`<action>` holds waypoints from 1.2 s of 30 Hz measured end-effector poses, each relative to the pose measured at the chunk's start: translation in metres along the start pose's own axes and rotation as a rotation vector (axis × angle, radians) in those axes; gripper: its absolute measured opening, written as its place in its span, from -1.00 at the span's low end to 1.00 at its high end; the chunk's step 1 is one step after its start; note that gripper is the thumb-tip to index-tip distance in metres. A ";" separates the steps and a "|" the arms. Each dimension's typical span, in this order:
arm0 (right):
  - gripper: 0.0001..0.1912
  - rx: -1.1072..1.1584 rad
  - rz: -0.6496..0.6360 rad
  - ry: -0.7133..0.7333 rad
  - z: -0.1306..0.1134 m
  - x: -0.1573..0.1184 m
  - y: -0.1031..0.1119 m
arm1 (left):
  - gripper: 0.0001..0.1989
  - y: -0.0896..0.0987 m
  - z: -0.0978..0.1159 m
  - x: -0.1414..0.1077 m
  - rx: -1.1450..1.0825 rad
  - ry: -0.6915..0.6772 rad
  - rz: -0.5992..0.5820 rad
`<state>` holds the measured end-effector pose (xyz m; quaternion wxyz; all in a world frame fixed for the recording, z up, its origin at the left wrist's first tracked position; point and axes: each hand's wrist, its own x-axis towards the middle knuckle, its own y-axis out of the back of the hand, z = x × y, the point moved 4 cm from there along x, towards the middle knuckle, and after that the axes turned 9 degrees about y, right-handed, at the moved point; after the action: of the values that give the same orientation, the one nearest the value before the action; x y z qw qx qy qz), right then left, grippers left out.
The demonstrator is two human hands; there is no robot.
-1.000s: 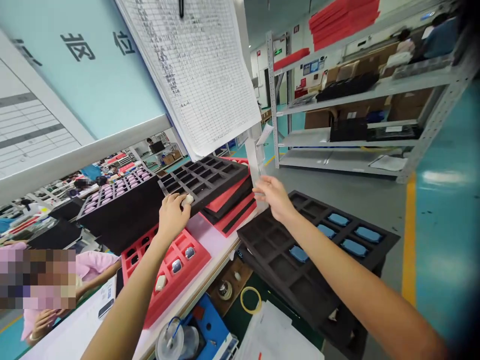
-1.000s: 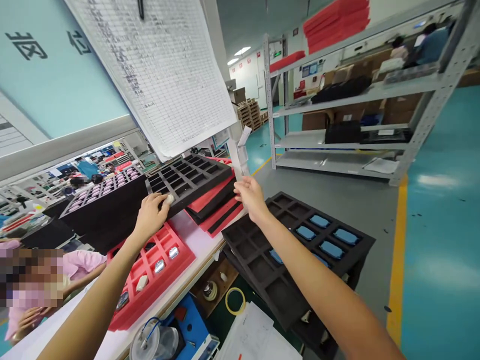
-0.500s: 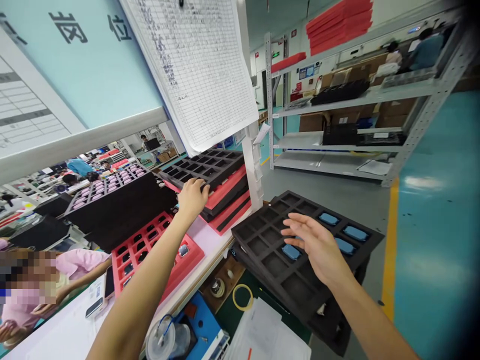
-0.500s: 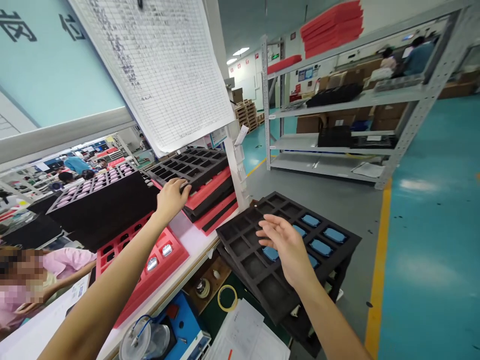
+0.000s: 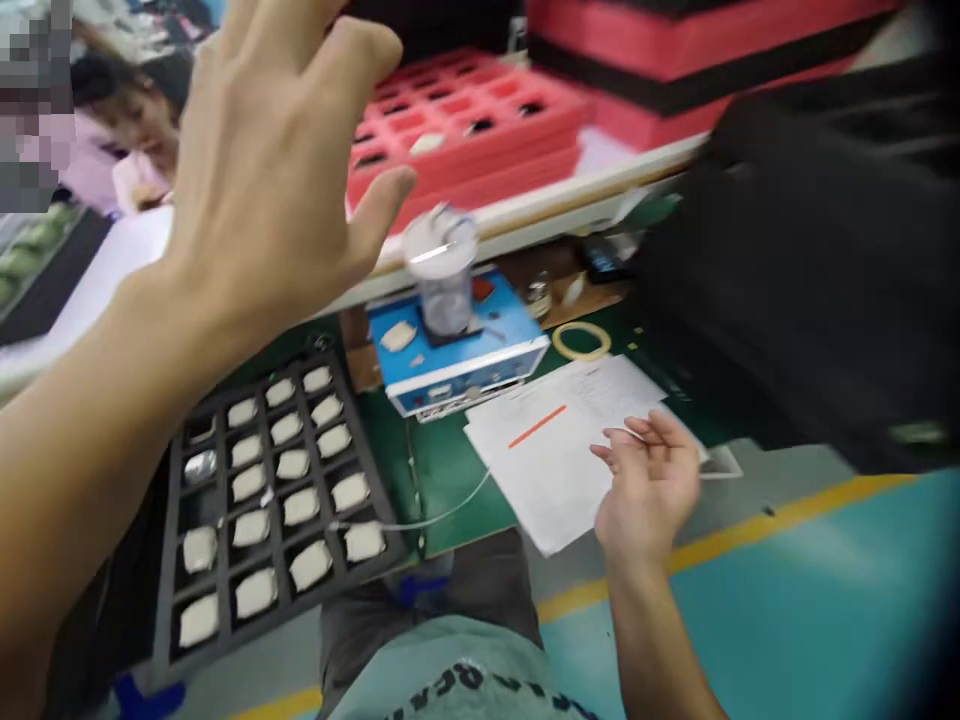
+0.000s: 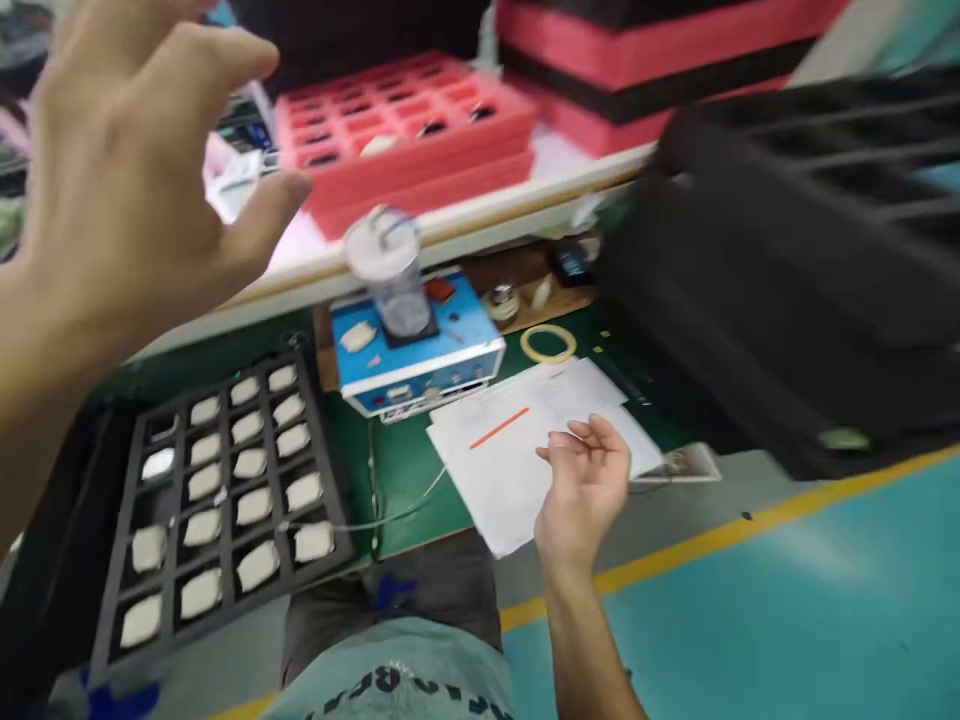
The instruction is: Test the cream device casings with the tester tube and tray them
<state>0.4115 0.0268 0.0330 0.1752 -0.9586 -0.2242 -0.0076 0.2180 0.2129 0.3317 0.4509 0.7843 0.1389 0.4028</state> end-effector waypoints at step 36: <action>-0.85 -0.123 -1.382 0.111 0.024 -0.278 -0.170 | -0.57 -0.116 -0.007 -0.463 -1.770 1.439 0.406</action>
<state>0.0867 0.0586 0.0409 0.0870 -0.6025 -0.7729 -0.1791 -0.0653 0.0124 0.0040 0.5859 -0.2084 -0.0955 0.7773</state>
